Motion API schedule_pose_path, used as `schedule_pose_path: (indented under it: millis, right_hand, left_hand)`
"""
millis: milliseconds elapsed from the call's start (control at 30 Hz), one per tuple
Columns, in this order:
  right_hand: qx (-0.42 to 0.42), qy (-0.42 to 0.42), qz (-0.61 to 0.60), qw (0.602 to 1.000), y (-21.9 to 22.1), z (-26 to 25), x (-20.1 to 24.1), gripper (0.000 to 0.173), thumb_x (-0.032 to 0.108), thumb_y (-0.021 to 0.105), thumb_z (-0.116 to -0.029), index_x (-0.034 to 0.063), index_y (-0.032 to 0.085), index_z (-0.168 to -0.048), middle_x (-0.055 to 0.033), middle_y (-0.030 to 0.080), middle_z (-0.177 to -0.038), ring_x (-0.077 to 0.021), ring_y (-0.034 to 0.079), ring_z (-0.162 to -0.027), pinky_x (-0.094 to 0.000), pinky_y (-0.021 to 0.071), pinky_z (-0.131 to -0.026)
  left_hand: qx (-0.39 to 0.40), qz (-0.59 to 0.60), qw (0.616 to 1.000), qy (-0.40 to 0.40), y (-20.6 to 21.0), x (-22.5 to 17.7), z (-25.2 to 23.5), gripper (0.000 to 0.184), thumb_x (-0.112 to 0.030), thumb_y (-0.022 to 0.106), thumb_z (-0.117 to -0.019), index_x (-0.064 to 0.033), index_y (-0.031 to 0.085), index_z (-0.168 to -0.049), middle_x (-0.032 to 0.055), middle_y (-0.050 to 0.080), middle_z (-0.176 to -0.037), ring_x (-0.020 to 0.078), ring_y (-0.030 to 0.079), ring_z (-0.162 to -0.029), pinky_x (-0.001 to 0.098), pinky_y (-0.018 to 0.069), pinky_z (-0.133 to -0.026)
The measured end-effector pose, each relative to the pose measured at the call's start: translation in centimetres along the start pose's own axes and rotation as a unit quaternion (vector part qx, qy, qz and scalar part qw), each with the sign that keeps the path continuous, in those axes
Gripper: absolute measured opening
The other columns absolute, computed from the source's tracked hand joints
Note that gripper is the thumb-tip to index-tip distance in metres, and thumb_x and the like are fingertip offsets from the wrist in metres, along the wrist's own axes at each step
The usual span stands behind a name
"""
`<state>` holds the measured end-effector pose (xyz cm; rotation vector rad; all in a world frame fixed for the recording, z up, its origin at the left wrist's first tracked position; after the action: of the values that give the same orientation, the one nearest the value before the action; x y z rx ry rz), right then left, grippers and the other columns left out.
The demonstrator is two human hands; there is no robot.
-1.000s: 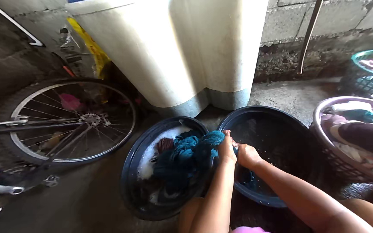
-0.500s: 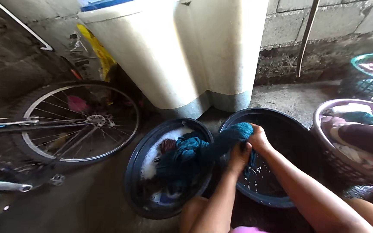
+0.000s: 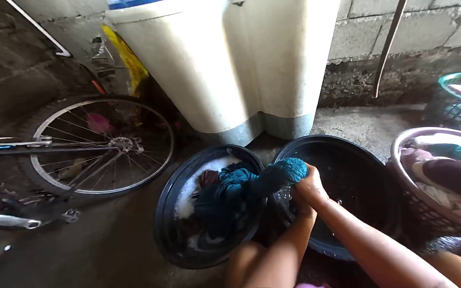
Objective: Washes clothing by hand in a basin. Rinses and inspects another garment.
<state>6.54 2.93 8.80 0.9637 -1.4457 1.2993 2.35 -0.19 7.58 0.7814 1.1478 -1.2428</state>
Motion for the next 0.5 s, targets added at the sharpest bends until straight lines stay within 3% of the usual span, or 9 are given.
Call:
schedule_pose_path:
  millis: [67, 167, 300, 367, 433, 500]
  right_hand:
    - [0.04, -0.007, 0.011, 0.999, -0.4, -0.1, 0.0, 0.026, 0.019, 0.073, -0.0855, 0.0084, 0.072, -0.109, -0.0041, 0.074, -0.1, -0.0137, 0.069, -0.095, -0.0449, 0.0559, -0.087]
    - [0.083, -0.011, 0.022, 0.996, -1.0, -0.3, 0.1, 0.024, 0.016, 0.071, -0.0868, 0.007, 0.071, -0.109, -0.0044, 0.072, -0.099, -0.0124, 0.068, -0.094, -0.0417, 0.0556, -0.086]
    - [0.096, -0.028, 0.008, 0.995, -1.7, -0.1, 0.6, 0.016, 0.01, 0.069, -0.089, 0.005, 0.069, -0.104, -0.0001, 0.07, -0.093, -0.0026, 0.065, -0.086, -0.028, 0.0549, -0.081]
    - [0.103, -0.033, 0.0, 0.994, -2.1, -0.2, 0.8, 0.015, 0.008, 0.068, -0.0891, 0.0044, 0.069, -0.103, 0.0013, 0.069, -0.091, 0.0, 0.065, -0.084, -0.0243, 0.0548, -0.08]
    - [0.104, -0.018, -0.021, 0.994, -2.2, -0.5, 0.5, 0.01, 0.006, 0.066, -0.089, 0.0068, 0.068, -0.098, 0.0038, 0.067, -0.084, 0.0009, 0.063, -0.076, -0.0229, 0.0546, -0.072]
    - [0.114, 0.026, -0.038, 0.992, -2.2, -1.0, 0.1, 0.004, 0.006, 0.064, -0.091, 0.0094, 0.065, -0.093, 0.005, 0.061, -0.074, -0.0014, 0.055, -0.06, -0.0237, 0.0498, -0.058]
  left_hand:
    - [0.03, -0.015, 0.999, -0.002, 0.1, 0.4, -0.1, 0.04, 0.001, 0.046, -0.1053, 0.0175, 0.043, -0.141, 0.0324, 0.051, -0.143, 0.0322, 0.05, -0.136, 0.0352, 0.036, -0.116]
    - [0.07, -0.04, 0.997, 0.013, 0.3, 0.8, -0.2, 0.038, 0.004, 0.054, -0.1006, 0.0189, 0.049, -0.135, 0.0325, 0.055, -0.138, 0.0314, 0.054, -0.131, 0.0344, 0.0384, -0.114]
    - [0.159, -0.113, 0.98, 0.041, 0.1, 0.8, -0.1, 0.046, 0.002, 0.054, -0.1012, 0.0189, 0.042, -0.142, 0.0317, 0.049, -0.147, 0.0304, 0.047, -0.14, 0.0337, 0.0316, -0.119]
    - [0.167, -0.061, 0.983, 0.052, 0.2, 0.7, 0.1, 0.044, 0.005, 0.055, -0.0989, 0.0203, 0.043, -0.139, 0.0323, 0.052, -0.141, 0.0286, 0.05, -0.133, 0.0321, 0.0354, -0.115]
    - [0.181, -0.019, 0.982, 0.05, 0.3, 0.7, 0.1, 0.045, 0.007, 0.054, -0.0977, 0.0203, 0.043, -0.139, 0.0314, 0.052, -0.14, 0.0262, 0.051, -0.131, 0.0306, 0.037, -0.113]
    - [0.193, 0.01, 0.98, 0.044, 0.7, 1.5, -0.4, 0.044, 0.006, 0.053, -0.099, 0.0173, 0.043, -0.14, 0.0267, 0.054, -0.136, 0.0203, 0.053, -0.124, 0.027, 0.0404, -0.108]
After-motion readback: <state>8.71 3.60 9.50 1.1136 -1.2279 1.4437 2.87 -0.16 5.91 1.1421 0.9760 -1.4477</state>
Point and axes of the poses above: each hand's wrist, its own z-axis away from the middle knuckle, its own y-axis out of the palm, x = y × z, the point moved 2 cm from there along -z, towards the middle knuckle
